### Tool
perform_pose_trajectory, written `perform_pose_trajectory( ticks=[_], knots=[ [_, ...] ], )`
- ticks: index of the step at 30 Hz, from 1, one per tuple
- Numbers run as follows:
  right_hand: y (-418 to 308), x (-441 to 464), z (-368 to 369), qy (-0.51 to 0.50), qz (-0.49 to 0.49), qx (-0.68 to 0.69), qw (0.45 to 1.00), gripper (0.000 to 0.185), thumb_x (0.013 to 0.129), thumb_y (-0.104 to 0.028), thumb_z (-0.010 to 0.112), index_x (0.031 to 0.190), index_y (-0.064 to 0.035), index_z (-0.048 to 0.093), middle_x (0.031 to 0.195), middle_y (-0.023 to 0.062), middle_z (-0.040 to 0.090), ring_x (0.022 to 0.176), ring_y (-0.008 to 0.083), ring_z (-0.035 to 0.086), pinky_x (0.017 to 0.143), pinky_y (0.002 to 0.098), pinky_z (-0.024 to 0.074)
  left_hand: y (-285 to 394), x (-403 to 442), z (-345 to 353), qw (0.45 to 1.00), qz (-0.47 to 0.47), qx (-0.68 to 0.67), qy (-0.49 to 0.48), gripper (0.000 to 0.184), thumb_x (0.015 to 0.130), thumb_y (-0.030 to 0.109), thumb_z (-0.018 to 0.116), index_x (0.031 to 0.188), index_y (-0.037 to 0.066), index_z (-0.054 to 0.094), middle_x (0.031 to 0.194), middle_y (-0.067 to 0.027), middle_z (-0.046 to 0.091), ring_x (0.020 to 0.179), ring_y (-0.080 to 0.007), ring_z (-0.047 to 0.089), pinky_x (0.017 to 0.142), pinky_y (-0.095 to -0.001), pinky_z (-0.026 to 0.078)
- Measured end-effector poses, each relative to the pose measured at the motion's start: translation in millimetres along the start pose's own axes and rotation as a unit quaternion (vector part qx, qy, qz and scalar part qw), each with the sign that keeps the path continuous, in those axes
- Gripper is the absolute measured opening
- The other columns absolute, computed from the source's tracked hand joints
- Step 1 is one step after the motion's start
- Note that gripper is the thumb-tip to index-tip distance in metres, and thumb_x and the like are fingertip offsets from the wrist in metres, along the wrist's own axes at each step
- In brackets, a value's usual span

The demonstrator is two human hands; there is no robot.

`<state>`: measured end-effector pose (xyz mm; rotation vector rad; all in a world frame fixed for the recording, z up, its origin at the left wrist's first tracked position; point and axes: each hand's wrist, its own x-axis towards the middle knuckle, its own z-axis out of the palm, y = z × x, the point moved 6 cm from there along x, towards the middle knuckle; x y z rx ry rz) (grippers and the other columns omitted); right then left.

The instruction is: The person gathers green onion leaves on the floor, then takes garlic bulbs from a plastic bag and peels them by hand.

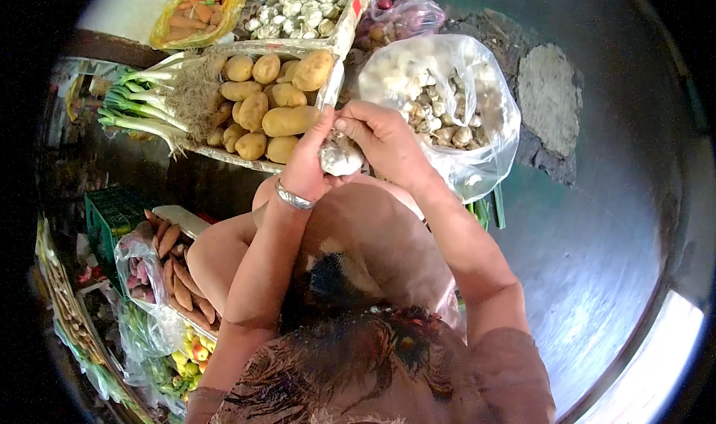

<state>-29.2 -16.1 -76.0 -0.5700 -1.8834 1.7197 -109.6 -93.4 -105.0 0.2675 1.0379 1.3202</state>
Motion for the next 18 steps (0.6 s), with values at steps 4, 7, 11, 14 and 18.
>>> perform_pose_trajectory(
  ticks=[4, 7, 11, 14, 18],
  knots=[
    [25, 5, 0, 0.061, 0.065, 0.015, 0.996, 0.013, 0.096, -0.012, 0.056, 0.093, -0.0004, 0.061, 0.073, 0.0048, 0.057, 0.068, 0.0094, 0.048, 0.062, 0.0261, 0.0434, 4, 1, 1, 1.000, 0.007, -0.016, -0.006, 0.039, 0.099, 0.049, 0.042, 0.096, 0.013, 0.057, 0.065, -0.0052, 0.061, 0.042, -0.0124, 0.051, 0.034, -0.0222, 0.032],
    [39, -1, -7, 0.087, 0.140, 0.133, 0.977, 0.015, 0.096, -0.014, 0.057, 0.096, 0.0000, 0.063, 0.077, 0.0040, 0.059, 0.071, 0.0119, 0.054, 0.065, 0.0276, 0.0468, 5, 2, 4, 0.999, 0.017, -0.028, -0.024, 0.047, 0.100, 0.049, 0.038, 0.119, 0.010, 0.053, 0.071, -0.0119, 0.063, 0.042, -0.0137, 0.048, 0.036, -0.0231, 0.032],
    [45, -3, -23, 0.110, -0.009, -0.044, 0.993, 0.011, 0.094, -0.008, 0.056, 0.094, -0.0005, 0.064, 0.084, 0.0041, 0.062, 0.073, 0.0136, 0.059, 0.070, 0.0286, 0.0497, 12, 0, 2, 0.999, 0.047, -0.018, -0.015, 0.059, 0.100, 0.048, 0.035, 0.141, 0.006, 0.038, 0.076, -0.0160, 0.064, 0.044, -0.0142, 0.046, 0.038, -0.0230, 0.031],
    [47, -8, -28, 0.138, -0.033, -0.110, 0.984, 0.008, 0.091, -0.004, 0.059, 0.095, -0.0022, 0.066, 0.095, 0.0062, 0.065, 0.083, 0.0137, 0.061, 0.079, 0.0285, 0.0485, 14, 2, -1, 0.998, 0.058, -0.014, 0.002, 0.058, 0.100, 0.046, 0.035, 0.141, 0.006, 0.038, 0.075, -0.0150, 0.063, 0.045, -0.0137, 0.047, 0.038, -0.0226, 0.031],
    [63, -15, -29, 0.083, 0.162, 0.109, 0.977, 0.026, 0.084, -0.009, 0.069, 0.109, -0.0103, 0.067, 0.120, 0.0079, 0.060, 0.115, 0.0194, 0.052, 0.096, 0.0307, 0.0398, 16, 2, 1, 0.998, 0.047, -0.023, 0.032, 0.054, 0.100, 0.044, 0.037, 0.137, 0.005, 0.044, 0.078, -0.0118, 0.064, 0.047, -0.0124, 0.049, 0.039, -0.0220, 0.033]
  ],
)
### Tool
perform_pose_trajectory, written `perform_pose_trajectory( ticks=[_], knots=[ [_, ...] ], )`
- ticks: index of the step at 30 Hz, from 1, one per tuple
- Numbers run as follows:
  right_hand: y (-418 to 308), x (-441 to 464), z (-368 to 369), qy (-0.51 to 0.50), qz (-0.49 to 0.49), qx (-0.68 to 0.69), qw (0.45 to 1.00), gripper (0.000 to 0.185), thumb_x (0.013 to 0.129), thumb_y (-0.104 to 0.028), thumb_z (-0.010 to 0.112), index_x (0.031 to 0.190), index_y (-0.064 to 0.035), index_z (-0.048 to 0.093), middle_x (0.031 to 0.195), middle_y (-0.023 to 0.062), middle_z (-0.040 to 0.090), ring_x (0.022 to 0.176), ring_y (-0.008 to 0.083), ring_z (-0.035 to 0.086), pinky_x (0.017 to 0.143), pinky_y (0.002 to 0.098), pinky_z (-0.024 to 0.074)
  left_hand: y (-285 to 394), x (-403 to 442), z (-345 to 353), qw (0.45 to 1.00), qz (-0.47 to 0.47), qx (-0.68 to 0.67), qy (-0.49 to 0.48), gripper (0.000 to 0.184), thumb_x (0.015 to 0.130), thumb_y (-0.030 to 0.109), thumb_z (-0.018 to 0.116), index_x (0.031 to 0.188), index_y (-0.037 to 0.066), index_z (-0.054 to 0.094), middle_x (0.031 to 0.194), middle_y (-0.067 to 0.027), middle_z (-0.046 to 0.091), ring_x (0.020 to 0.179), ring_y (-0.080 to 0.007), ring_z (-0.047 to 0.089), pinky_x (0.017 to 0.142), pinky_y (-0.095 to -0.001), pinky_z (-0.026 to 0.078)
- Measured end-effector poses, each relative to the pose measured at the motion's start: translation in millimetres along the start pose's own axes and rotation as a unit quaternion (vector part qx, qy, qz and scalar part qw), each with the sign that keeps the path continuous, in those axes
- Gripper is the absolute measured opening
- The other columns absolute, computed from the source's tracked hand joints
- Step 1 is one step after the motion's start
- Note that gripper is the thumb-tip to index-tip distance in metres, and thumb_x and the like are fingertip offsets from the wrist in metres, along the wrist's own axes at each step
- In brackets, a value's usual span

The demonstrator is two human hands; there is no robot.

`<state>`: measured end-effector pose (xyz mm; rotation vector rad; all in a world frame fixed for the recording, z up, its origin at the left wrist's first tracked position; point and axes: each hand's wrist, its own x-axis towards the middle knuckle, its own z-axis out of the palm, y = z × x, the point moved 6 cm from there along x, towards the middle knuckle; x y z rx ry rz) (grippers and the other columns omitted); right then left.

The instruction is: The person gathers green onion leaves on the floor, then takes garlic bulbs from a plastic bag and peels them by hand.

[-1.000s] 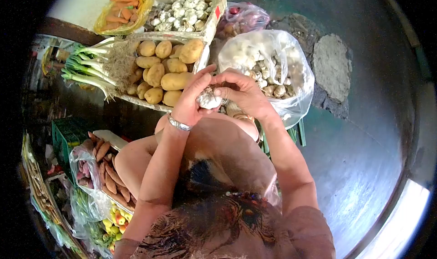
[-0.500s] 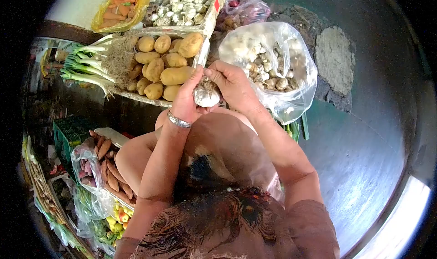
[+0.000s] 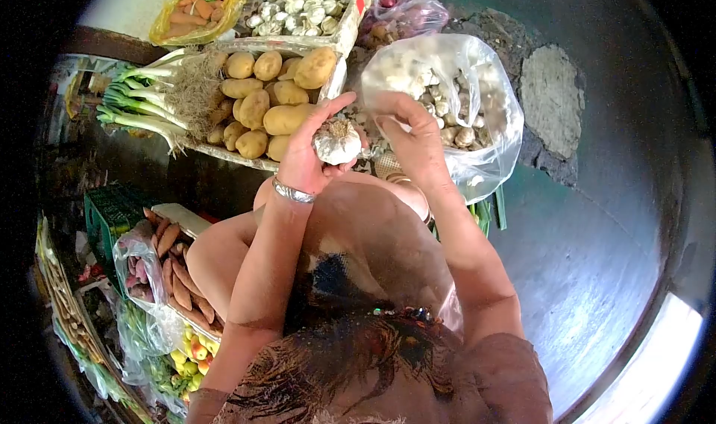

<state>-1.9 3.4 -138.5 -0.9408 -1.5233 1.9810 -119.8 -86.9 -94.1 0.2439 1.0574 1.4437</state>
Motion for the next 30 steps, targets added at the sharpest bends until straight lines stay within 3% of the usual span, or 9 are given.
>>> perform_pose_trajectory(
  ticks=[2, 5, 8, 9, 22, 25, 26, 28, 30],
  knots=[
    [-41, -16, 12, 0.066, -0.188, -0.076, 0.977, 0.035, 0.083, -0.008, 0.070, 0.118, -0.0101, 0.064, 0.117, 0.0078, 0.061, 0.104, 0.0178, 0.057, 0.089, 0.0296, 0.0453, -4, 3, -7, 1.000, -0.010, -0.008, -0.010, 0.052, 0.100, 0.044, 0.038, 0.134, 0.005, 0.047, 0.081, -0.0103, 0.064, 0.049, -0.0125, 0.051, 0.040, -0.0228, 0.035],
    [-65, -32, 32, -0.027, -0.252, -0.133, 0.958, 0.043, 0.082, -0.006, 0.070, 0.124, -0.0100, 0.060, 0.117, 0.0083, 0.060, 0.098, 0.0185, 0.059, 0.088, 0.0309, 0.0473, -13, 13, -17, 1.000, -0.012, -0.027, -0.008, 0.048, 0.101, 0.044, 0.038, 0.127, 0.006, 0.051, 0.087, -0.0075, 0.064, 0.055, -0.0130, 0.055, 0.041, -0.0247, 0.040],
    [-47, -33, 37, -0.035, -0.207, -0.149, 0.966, 0.043, 0.084, -0.006, 0.070, 0.125, -0.0098, 0.060, 0.118, 0.0069, 0.060, 0.097, 0.0165, 0.059, 0.086, 0.0304, 0.0488, -13, 8, -10, 0.997, -0.035, -0.045, 0.050, 0.047, 0.101, 0.048, 0.037, 0.124, 0.009, 0.052, 0.089, -0.0048, 0.062, 0.065, -0.0138, 0.059, 0.045, -0.0266, 0.045],
    [-34, -32, 37, -0.054, -0.049, 0.060, 0.996, 0.039, 0.086, -0.005, 0.068, 0.124, -0.0091, 0.061, 0.111, 0.0043, 0.062, 0.092, 0.0128, 0.059, 0.079, 0.0266, 0.0503, -13, 6, -7, 0.999, -0.031, -0.025, -0.004, 0.046, 0.101, 0.048, 0.037, 0.125, 0.011, 0.051, 0.088, -0.0038, 0.062, 0.067, -0.0136, 0.060, 0.047, -0.0264, 0.046],
    [-24, -21, 24, 0.034, -0.051, 0.154, 0.986, 0.024, 0.095, -0.012, 0.058, 0.116, -0.0051, 0.067, 0.097, -0.0004, 0.066, 0.085, 0.0066, 0.055, 0.078, 0.0234, 0.0466, -12, 1, 2, 0.997, -0.001, 0.023, -0.068, 0.044, 0.100, 0.040, 0.045, 0.136, 0.014, 0.043, 0.103, -0.0020, 0.058, 0.077, -0.0141, 0.057, 0.056, -0.0290, 0.046],
    [-11, -17, 17, 0.063, -0.052, 0.014, 0.997, 0.024, 0.097, -0.019, 0.057, 0.114, -0.0044, 0.067, 0.095, -0.0008, 0.064, 0.081, 0.0074, 0.054, 0.078, 0.0237, 0.0457, -18, 7, -6, 0.999, 0.000, 0.027, -0.032, 0.043, 0.100, 0.035, 0.049, 0.136, 0.014, 0.044, 0.104, -0.0004, 0.059, 0.074, -0.0127, 0.057, 0.057, -0.0284, 0.049],
    [-19, -24, 24, 0.086, 0.084, 0.072, 0.990, 0.027, 0.097, -0.020, 0.057, 0.117, -0.0040, 0.064, 0.099, 0.0010, 0.064, 0.086, 0.0083, 0.055, 0.081, 0.0244, 0.0463, -20, 12, -10, 0.999, 0.003, 0.021, -0.034, 0.043, 0.099, 0.035, 0.049, 0.136, 0.014, 0.044, 0.103, 0.0002, 0.059, 0.071, -0.0122, 0.057, 0.056, -0.0275, 0.049],
    [-7, -14, 20, 0.067, 0.023, 0.007, 0.997, 0.032, 0.093, -0.023, 0.062, 0.119, -0.0038, 0.061, 0.108, 0.0068, 0.062, 0.096, 0.0150, 0.058, 0.083, 0.0301, 0.0505, -19, 14, -14, 0.997, -0.010, 0.074, -0.008, 0.044, 0.100, 0.037, 0.048, 0.137, 0.014, 0.044, 0.099, 0.0006, 0.060, 0.067, -0.0107, 0.056, 0.053, -0.0247, 0.048],
    [-27, -20, 26, 0.042, -0.080, -0.113, 0.989, 0.037, 0.084, -0.010, 0.068, 0.121, -0.0091, 0.062, 0.115, 0.0089, 0.060, 0.093, 0.0156, 0.058, 0.076, 0.0266, 0.0494, -19, 15, -14, 0.987, 0.015, 0.155, 0.034, 0.047, 0.100, 0.041, 0.047, 0.138, 0.015, 0.042, 0.092, 0.0012, 0.058, 0.064, -0.0085, 0.054, 0.049, -0.0224, 0.044]
  ],
)
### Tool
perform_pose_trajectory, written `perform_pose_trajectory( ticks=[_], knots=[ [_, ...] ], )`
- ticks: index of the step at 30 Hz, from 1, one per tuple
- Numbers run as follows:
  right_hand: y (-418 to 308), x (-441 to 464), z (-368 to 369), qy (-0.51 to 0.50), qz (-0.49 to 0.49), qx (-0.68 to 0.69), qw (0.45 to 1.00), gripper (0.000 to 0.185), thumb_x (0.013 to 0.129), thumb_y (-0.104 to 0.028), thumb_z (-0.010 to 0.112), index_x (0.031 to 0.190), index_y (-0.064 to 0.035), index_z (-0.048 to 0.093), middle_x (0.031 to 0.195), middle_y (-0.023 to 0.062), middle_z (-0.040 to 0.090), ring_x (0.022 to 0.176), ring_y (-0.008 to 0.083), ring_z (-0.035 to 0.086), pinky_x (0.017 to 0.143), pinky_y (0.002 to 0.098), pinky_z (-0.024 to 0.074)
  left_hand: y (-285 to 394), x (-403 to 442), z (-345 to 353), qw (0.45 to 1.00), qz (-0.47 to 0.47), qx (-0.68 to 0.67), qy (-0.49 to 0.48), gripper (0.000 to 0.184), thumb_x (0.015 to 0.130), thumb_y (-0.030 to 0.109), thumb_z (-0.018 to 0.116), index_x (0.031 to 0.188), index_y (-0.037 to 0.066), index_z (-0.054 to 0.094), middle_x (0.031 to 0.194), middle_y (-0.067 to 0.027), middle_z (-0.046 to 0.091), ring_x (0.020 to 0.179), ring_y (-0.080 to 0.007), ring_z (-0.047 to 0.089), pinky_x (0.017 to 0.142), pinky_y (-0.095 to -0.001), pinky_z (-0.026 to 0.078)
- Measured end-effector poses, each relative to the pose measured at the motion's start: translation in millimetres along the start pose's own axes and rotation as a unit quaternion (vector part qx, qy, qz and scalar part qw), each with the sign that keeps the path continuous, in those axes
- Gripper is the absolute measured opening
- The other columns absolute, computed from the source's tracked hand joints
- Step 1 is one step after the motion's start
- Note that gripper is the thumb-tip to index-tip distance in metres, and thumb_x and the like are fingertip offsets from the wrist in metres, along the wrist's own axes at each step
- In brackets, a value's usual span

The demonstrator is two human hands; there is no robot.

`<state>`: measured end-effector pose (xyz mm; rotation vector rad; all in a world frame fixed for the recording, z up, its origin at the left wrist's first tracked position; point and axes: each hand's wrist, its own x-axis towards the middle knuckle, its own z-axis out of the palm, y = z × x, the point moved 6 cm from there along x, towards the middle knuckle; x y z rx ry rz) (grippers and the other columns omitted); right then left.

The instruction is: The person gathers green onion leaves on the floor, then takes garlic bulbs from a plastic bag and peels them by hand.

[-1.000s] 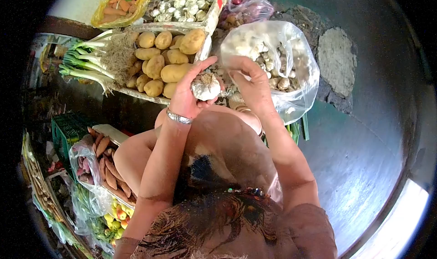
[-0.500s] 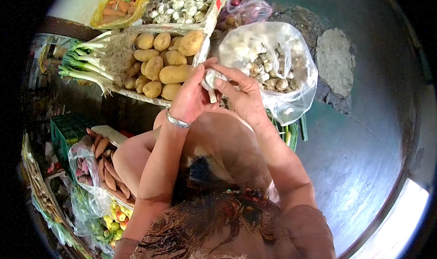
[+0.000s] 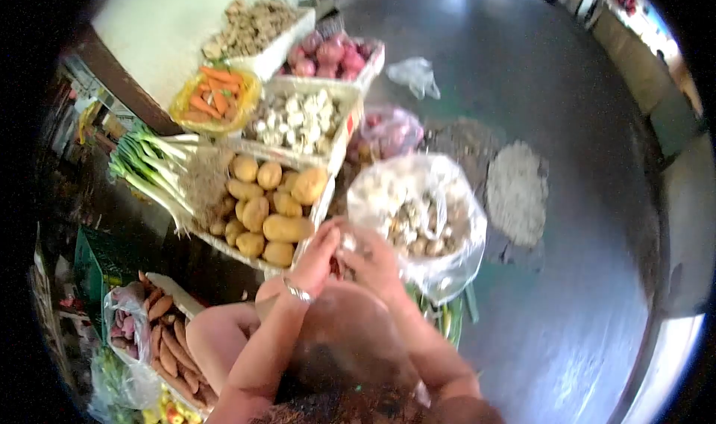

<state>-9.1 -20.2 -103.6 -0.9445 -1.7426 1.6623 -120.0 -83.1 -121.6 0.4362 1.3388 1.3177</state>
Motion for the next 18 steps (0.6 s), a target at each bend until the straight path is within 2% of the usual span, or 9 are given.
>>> perform_pose_trajectory(
  ticks=[1, 2, 4, 5, 7, 9, 14, 16, 18],
  knots=[
    [2, 0, -1, 0.008, -0.012, 0.018, 1.000, 0.039, 0.083, -0.007, 0.070, 0.121, -0.0120, 0.062, 0.114, 0.0068, 0.060, 0.086, 0.0128, 0.057, 0.071, 0.0256, 0.0485, 5, -2, 3, 0.999, 0.014, 0.028, -0.007, 0.048, 0.100, 0.043, 0.046, 0.139, 0.015, 0.041, 0.089, 0.0015, 0.057, 0.063, -0.0078, 0.052, 0.049, -0.0222, 0.043],
    [10, 0, -1, 0.002, 0.020, 0.085, 0.996, 0.039, 0.083, -0.004, 0.071, 0.120, -0.0064, 0.060, 0.098, -0.0009, 0.060, 0.082, 0.0051, 0.054, 0.070, 0.0211, 0.0461, 7, -5, 4, 0.998, 0.022, 0.057, -0.011, 0.050, 0.100, 0.045, 0.045, 0.139, 0.016, 0.040, 0.086, 0.0017, 0.055, 0.062, -0.0071, 0.051, 0.049, -0.0219, 0.042],
    [15, 1, -1, -0.004, 0.041, 0.226, 0.973, 0.028, 0.085, -0.004, 0.070, 0.112, -0.0060, 0.063, 0.089, -0.0028, 0.060, 0.078, 0.0041, 0.053, 0.068, 0.0198, 0.0446, 7, -5, 9, 0.997, 0.056, 0.049, -0.038, 0.052, 0.100, 0.047, 0.043, 0.141, 0.015, 0.040, 0.087, 0.0015, 0.053, 0.060, -0.0067, 0.049, 0.051, -0.0216, 0.041],
    [17, 1, -1, -0.006, 0.039, 0.224, 0.974, 0.028, 0.085, -0.004, 0.070, 0.112, -0.0060, 0.063, 0.089, -0.0028, 0.060, 0.078, 0.0041, 0.053, 0.068, 0.0198, 0.0446, 5, -6, 8, 0.996, 0.058, 0.051, -0.041, 0.052, 0.100, 0.047, 0.043, 0.140, 0.015, 0.041, 0.088, 0.0014, 0.053, 0.060, -0.0067, 0.049, 0.051, -0.0217, 0.040],
    [14, 1, -4, 0.026, 0.044, 0.213, 0.976, 0.014, 0.086, -0.005, 0.070, 0.099, -0.0093, 0.067, 0.078, -0.0062, 0.060, 0.069, 0.0013, 0.049, 0.063, 0.0193, 0.0418, 10, -10, 10, 0.996, 0.063, 0.051, -0.045, 0.051, 0.100, 0.047, 0.043, 0.139, 0.014, 0.042, 0.088, 0.0013, 0.054, 0.060, -0.0067, 0.049, 0.051, -0.0219, 0.040],
    [12, 3, 0, 0.016, 0.041, 0.238, 0.970, 0.013, 0.085, -0.006, 0.070, 0.098, -0.0093, 0.067, 0.079, -0.0060, 0.061, 0.069, 0.0013, 0.048, 0.063, 0.0189, 0.0415, 11, -12, 9, 0.998, 0.035, 0.028, -0.040, 0.049, 0.100, 0.046, 0.043, 0.138, 0.013, 0.045, 0.089, 0.0013, 0.054, 0.058, -0.0066, 0.048, 0.050, -0.0215, 0.040],
    [17, 4, 2, 0.005, 0.076, 0.304, 0.950, 0.013, 0.084, -0.006, 0.072, 0.096, -0.0101, 0.068, 0.087, -0.0038, 0.066, 0.073, 0.0042, 0.053, 0.066, 0.0215, 0.0431, 8, -10, 6, 0.998, 0.052, 0.025, -0.027, 0.047, 0.100, 0.042, 0.046, 0.136, 0.012, 0.046, 0.089, 0.0012, 0.054, 0.054, -0.0065, 0.046, 0.049, -0.0209, 0.039],
    [19, 4, 0, 0.024, 0.077, 0.286, 0.955, 0.010, 0.084, -0.005, 0.071, 0.092, -0.0105, 0.068, 0.089, -0.0028, 0.067, 0.075, 0.0054, 0.055, 0.067, 0.0224, 0.0432, 6, -10, 8, 0.998, 0.055, 0.016, -0.025, 0.045, 0.100, 0.040, 0.047, 0.135, 0.012, 0.046, 0.088, 0.0013, 0.054, 0.053, -0.0065, 0.046, 0.048, -0.0207, 0.038],
    [19, 4, 1, 0.022, 0.109, 0.325, 0.939, 0.007, 0.085, -0.006, 0.069, 0.089, -0.0112, 0.068, 0.090, -0.0030, 0.067, 0.075, 0.0051, 0.055, 0.067, 0.0213, 0.0421, 6, -9, 8, 0.999, 0.036, 0.027, -0.028, 0.044, 0.100, 0.037, 0.048, 0.134, 0.010, 0.046, 0.088, 0.0014, 0.055, 0.052, -0.0066, 0.046, 0.048, -0.0208, 0.038]
  ],
)
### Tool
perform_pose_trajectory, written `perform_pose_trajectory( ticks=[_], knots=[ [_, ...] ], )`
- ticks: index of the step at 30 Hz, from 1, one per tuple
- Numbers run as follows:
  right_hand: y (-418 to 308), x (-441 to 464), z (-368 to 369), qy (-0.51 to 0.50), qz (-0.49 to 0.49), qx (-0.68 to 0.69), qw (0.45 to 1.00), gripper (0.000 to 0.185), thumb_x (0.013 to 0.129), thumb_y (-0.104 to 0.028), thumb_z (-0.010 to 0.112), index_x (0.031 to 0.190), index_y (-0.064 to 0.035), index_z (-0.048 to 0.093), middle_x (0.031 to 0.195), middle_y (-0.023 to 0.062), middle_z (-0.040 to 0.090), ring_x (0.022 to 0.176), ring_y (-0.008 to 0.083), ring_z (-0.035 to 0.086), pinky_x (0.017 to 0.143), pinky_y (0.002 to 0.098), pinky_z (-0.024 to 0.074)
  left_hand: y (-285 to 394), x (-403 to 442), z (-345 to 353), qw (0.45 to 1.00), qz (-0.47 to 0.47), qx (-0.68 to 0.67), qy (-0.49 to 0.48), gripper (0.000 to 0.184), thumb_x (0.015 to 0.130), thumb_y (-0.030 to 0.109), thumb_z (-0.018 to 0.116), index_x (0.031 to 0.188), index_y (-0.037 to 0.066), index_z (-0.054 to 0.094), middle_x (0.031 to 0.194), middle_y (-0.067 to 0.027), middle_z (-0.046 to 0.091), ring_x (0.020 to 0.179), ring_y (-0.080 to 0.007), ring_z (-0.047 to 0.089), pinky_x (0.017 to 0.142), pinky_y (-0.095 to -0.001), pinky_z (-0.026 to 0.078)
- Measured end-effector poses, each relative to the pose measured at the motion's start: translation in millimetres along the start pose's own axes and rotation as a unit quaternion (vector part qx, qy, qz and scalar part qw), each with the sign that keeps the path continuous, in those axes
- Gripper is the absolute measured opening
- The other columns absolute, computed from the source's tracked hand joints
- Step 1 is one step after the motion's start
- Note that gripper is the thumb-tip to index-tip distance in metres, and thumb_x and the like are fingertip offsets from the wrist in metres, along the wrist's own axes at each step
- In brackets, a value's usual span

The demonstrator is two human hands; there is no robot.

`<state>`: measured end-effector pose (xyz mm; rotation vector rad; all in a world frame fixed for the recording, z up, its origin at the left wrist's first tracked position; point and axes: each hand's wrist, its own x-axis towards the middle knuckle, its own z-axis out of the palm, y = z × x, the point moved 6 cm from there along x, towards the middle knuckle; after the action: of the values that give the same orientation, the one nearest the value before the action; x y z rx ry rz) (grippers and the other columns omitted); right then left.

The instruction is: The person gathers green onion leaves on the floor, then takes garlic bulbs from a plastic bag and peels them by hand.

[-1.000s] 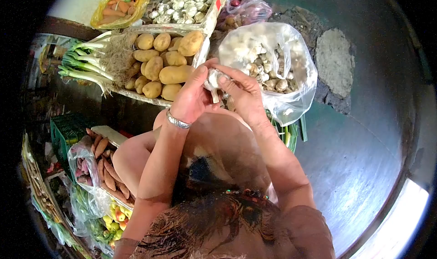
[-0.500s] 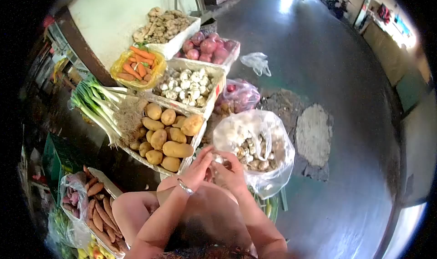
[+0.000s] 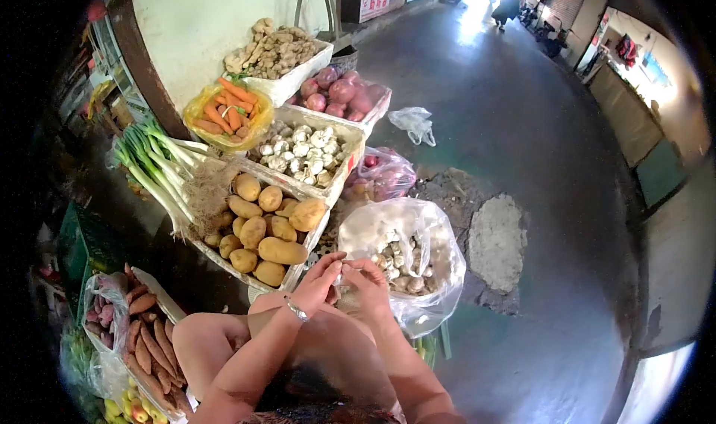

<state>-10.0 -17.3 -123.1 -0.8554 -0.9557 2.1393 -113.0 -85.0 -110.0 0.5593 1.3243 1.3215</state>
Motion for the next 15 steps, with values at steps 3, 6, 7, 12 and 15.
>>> perform_pose_trajectory(
  ticks=[3, 6, 7, 12, 15],
  knots=[
    [2, 3, -6, 0.019, 0.007, 0.010, 1.000, 0.006, 0.089, -0.006, 0.063, 0.087, -0.0111, 0.065, 0.079, -0.0048, 0.063, 0.068, 0.0043, 0.050, 0.062, 0.0216, 0.0392, 4, 0, 4, 1.000, 0.010, 0.009, 0.000, 0.042, 0.098, 0.034, 0.052, 0.131, 0.008, 0.049, 0.089, 0.0014, 0.056, 0.053, -0.0055, 0.047, 0.049, -0.0209, 0.040],
    [-4, 2, -7, 0.018, -0.030, -0.030, 0.999, 0.012, 0.092, -0.006, 0.058, 0.082, -0.0099, 0.063, 0.071, -0.0052, 0.057, 0.065, 0.0041, 0.048, 0.059, 0.0209, 0.0380, 1, 3, 4, 1.000, 0.017, 0.012, -0.003, 0.039, 0.095, 0.029, 0.058, 0.127, 0.007, 0.052, 0.085, 0.0020, 0.055, 0.053, -0.0039, 0.047, 0.047, -0.0198, 0.039],
    [-5, 3, -8, 0.005, -0.051, -0.077, 0.996, 0.013, 0.093, -0.009, 0.058, 0.081, -0.0093, 0.061, 0.069, -0.0043, 0.055, 0.063, 0.0040, 0.047, 0.057, 0.0207, 0.0377, 3, 3, 3, 0.999, 0.031, 0.022, 0.009, 0.038, 0.094, 0.027, 0.060, 0.126, 0.008, 0.053, 0.082, 0.0025, 0.055, 0.052, -0.0038, 0.047, 0.046, -0.0195, 0.039],
    [7, 10, -27, 0.078, -0.022, -0.111, 0.991, 0.012, 0.095, -0.016, 0.060, 0.091, -0.0052, 0.062, 0.075, -0.0006, 0.058, 0.068, 0.0074, 0.050, 0.061, 0.0231, 0.0410, 0, 7, 4, 0.998, 0.049, 0.027, -0.003, 0.035, 0.091, 0.025, 0.066, 0.120, 0.009, 0.057, 0.075, 0.0036, 0.053, 0.050, -0.0031, 0.046, 0.043, -0.0193, 0.036],
    [-5, 3, -20, 0.054, -0.055, -0.155, 0.985, 0.017, 0.096, -0.016, 0.059, 0.108, -0.0049, 0.061, 0.090, -0.0021, 0.060, 0.081, 0.0061, 0.053, 0.070, 0.0230, 0.0445, 0, 7, 3, 1.000, 0.015, -0.018, 0.008, 0.033, 0.092, 0.027, 0.065, 0.118, 0.008, 0.057, 0.077, 0.0027, 0.056, 0.046, -0.0042, 0.046, 0.040, -0.0206, 0.035]
  ],
)
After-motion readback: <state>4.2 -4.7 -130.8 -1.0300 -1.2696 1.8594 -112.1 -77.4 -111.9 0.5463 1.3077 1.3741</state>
